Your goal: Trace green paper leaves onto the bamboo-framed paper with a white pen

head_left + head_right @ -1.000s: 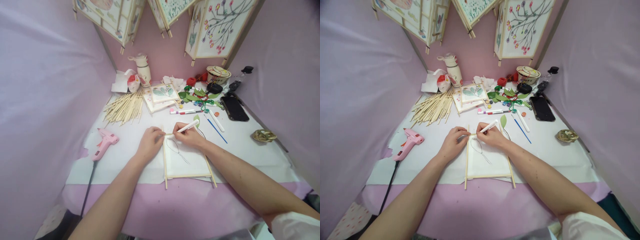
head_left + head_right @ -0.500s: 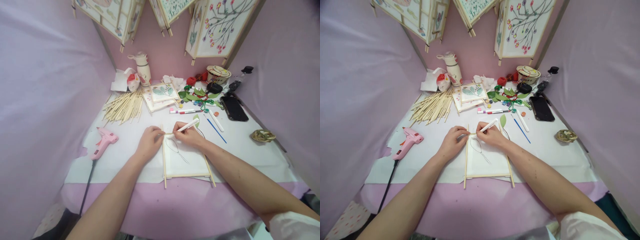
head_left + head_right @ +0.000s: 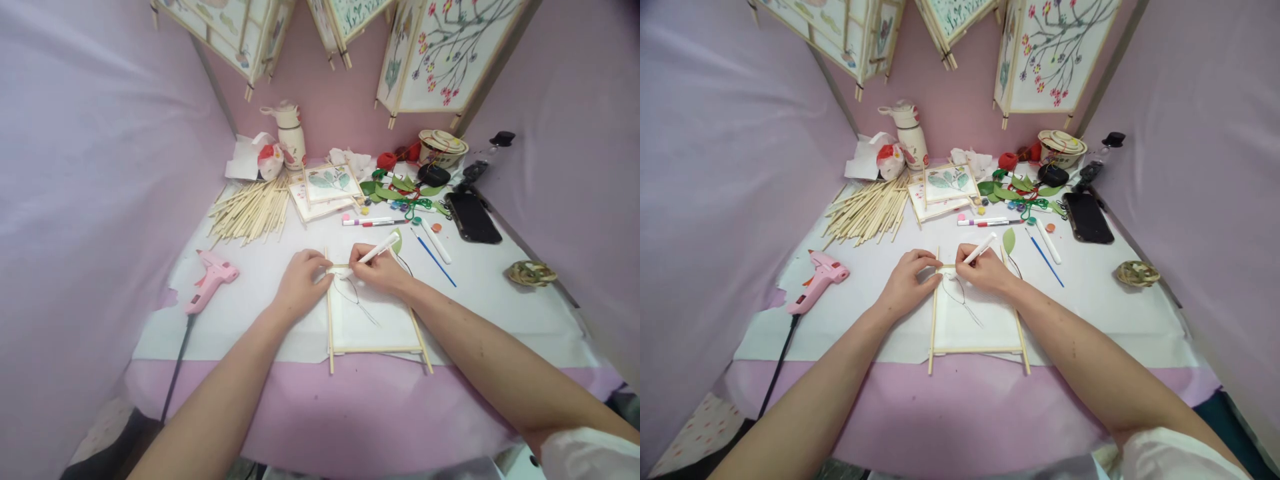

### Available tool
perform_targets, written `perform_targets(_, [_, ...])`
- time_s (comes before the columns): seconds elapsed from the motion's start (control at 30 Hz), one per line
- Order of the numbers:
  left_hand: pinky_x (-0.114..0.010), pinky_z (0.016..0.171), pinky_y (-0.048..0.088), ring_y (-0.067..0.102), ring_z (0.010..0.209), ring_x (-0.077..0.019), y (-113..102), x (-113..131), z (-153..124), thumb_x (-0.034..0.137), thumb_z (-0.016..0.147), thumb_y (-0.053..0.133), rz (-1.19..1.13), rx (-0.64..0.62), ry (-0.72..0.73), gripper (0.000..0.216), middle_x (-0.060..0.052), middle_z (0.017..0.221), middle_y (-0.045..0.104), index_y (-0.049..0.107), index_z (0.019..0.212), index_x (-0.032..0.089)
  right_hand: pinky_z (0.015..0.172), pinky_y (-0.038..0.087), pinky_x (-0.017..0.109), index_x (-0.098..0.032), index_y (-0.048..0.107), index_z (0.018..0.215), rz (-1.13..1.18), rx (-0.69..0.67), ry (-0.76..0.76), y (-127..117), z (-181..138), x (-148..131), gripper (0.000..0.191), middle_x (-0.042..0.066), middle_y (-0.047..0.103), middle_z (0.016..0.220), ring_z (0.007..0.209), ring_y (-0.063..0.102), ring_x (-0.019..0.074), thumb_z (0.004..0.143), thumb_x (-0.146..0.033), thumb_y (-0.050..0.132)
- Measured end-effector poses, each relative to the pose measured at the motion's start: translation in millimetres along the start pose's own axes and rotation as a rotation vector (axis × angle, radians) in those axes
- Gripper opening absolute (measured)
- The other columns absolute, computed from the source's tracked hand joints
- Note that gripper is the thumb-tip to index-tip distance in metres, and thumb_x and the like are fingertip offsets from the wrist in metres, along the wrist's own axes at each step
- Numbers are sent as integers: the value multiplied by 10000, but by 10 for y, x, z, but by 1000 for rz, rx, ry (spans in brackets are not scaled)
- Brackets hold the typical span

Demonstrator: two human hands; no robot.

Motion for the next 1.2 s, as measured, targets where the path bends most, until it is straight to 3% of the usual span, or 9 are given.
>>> perform_targets(1.2, [-382,957,429,534,1041,-210,12,4,11,232,800,626,2,-9,-3,177,-47,1052,592,687,967,225,528,317,241,-185,509,626,17,-31,1,20,-3,10,46,-47,461,563,572,416,109,655,-158,485])
Point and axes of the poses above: each hand's wrist, its own z-axis towards the middle knuckle, its own y-axis out of the palm, x = y × z, the point moved 8 cm from there along z, towards the middle knuckle
